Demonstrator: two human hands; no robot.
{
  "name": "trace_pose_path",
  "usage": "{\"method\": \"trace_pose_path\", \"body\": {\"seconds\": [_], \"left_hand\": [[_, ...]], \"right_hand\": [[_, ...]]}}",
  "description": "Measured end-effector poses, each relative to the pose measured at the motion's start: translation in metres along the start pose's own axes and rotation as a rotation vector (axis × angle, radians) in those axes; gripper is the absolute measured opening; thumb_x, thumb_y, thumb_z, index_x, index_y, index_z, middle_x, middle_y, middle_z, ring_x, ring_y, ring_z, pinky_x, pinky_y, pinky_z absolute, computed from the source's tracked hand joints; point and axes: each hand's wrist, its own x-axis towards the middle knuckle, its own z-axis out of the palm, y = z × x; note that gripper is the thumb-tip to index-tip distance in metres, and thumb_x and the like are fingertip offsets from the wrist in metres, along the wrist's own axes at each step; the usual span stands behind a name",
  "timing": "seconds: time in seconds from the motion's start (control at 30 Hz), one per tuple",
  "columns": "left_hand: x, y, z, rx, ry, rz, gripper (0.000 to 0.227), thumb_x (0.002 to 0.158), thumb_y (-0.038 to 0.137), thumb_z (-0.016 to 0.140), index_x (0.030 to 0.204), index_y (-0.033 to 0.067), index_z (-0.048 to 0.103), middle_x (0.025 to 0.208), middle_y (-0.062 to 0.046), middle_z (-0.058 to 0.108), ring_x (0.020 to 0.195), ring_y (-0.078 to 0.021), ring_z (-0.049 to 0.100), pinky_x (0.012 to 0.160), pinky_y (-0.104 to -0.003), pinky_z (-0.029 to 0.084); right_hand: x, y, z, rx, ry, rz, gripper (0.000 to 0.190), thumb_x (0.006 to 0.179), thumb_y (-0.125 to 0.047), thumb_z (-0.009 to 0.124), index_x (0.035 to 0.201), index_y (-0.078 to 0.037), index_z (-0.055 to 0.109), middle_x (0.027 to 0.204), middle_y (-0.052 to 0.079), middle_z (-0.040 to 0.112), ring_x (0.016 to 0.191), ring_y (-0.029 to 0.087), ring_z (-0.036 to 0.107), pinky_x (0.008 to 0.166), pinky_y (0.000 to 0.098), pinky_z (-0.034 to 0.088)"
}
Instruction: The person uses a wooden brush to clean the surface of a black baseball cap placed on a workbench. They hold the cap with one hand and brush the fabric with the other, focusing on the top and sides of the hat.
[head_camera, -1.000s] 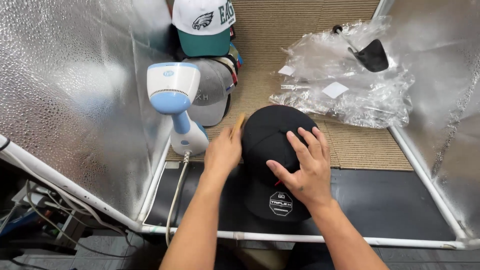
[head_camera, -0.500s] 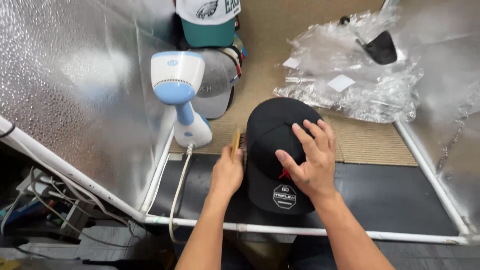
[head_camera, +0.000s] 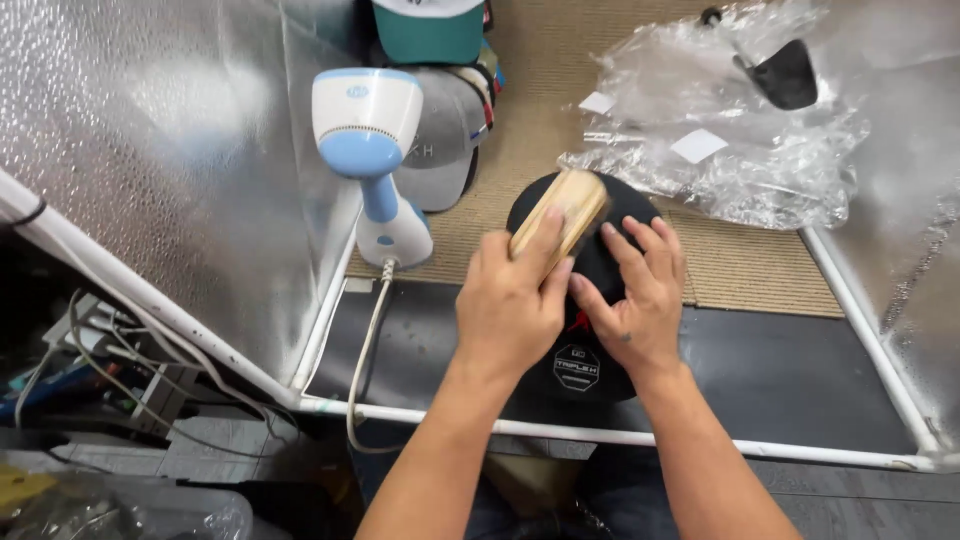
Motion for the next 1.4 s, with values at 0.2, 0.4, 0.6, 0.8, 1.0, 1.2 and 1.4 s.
{"method": "trace_pose_path", "body": {"seconds": [0.2,0.4,0.6,0.8,1.0,1.2,1.4], "left_hand": [[-0.012,-0.052,0.028,-0.152,-0.392,-0.719,0.059,0.103,0.05,0.041,0.152,0.0185,0.05,0.113,-0.032,0.065,0.112,-0.0511,0.065,0.09,-0.056,0.054],[-0.012,-0.034,-0.004,-0.149,-0.109,-0.55,0.054,0.1,0.046,0.054,0.145,0.0182,0.059,0.105,-0.026,0.064,0.096,-0.0519,0.068,0.079,-0.057,0.057],[0.026,-0.01,0.012,0.124,-0.024,-0.1,0.042,0.091,0.043,0.065,0.126,0.0195,0.074,0.084,-0.016,0.057,0.062,-0.043,0.067,0.051,-0.053,0.056],[0.058,-0.021,0.01,0.115,-0.061,0.058,0.042,0.089,0.048,0.066,0.126,0.0279,0.072,0.089,-0.011,0.058,0.072,-0.0389,0.07,0.056,-0.048,0.058],[0.059,-0.096,0.077,0.179,-0.202,-0.18,0.044,0.098,0.055,0.054,0.126,0.0243,0.071,0.089,-0.011,0.063,0.075,-0.037,0.074,0.059,-0.047,0.061],[0.049,-0.026,0.017,0.027,-0.082,0.103,0.038,0.093,0.053,0.063,0.124,0.0321,0.07,0.095,-0.011,0.061,0.078,-0.0393,0.07,0.061,-0.048,0.059],[0.064,-0.066,0.039,0.306,-0.299,-0.25,0.032,0.092,0.043,0.06,0.11,0.0184,0.072,0.093,-0.012,0.056,0.07,-0.036,0.071,0.051,-0.052,0.059]], "right_hand": [[0.004,-0.008,-0.002,0.049,0.014,0.02,0.059,0.088,-0.048,0.082,0.13,-0.008,0.072,0.13,0.015,0.063,0.133,0.042,0.051,0.114,0.0515,0.039],[0.002,-0.007,0.001,0.03,0.043,0.025,0.059,0.085,-0.049,0.083,0.127,-0.01,0.074,0.129,0.014,0.065,0.132,0.044,0.053,0.113,0.0519,0.04],[0.001,-0.001,0.0,0.021,0.001,0.007,0.061,0.087,-0.05,0.082,0.131,-0.009,0.072,0.132,0.015,0.063,0.134,0.042,0.052,0.115,0.0524,0.038],[0.002,-0.005,-0.001,0.017,0.004,0.021,0.062,0.084,-0.05,0.082,0.13,-0.01,0.072,0.131,0.015,0.063,0.131,0.044,0.053,0.114,0.0543,0.039],[0.007,-0.012,-0.005,0.013,0.001,0.029,0.061,0.086,-0.051,0.081,0.129,-0.01,0.072,0.13,0.014,0.063,0.131,0.044,0.052,0.113,0.0551,0.039],[0.003,-0.008,0.002,0.004,0.034,0.021,0.064,0.081,-0.05,0.083,0.129,-0.01,0.072,0.129,0.015,0.064,0.131,0.044,0.053,0.113,0.0545,0.041],[0.004,-0.007,-0.003,0.025,0.013,0.003,0.062,0.084,-0.05,0.082,0.13,-0.009,0.072,0.13,0.015,0.063,0.132,0.044,0.052,0.114,0.0544,0.039]]}}
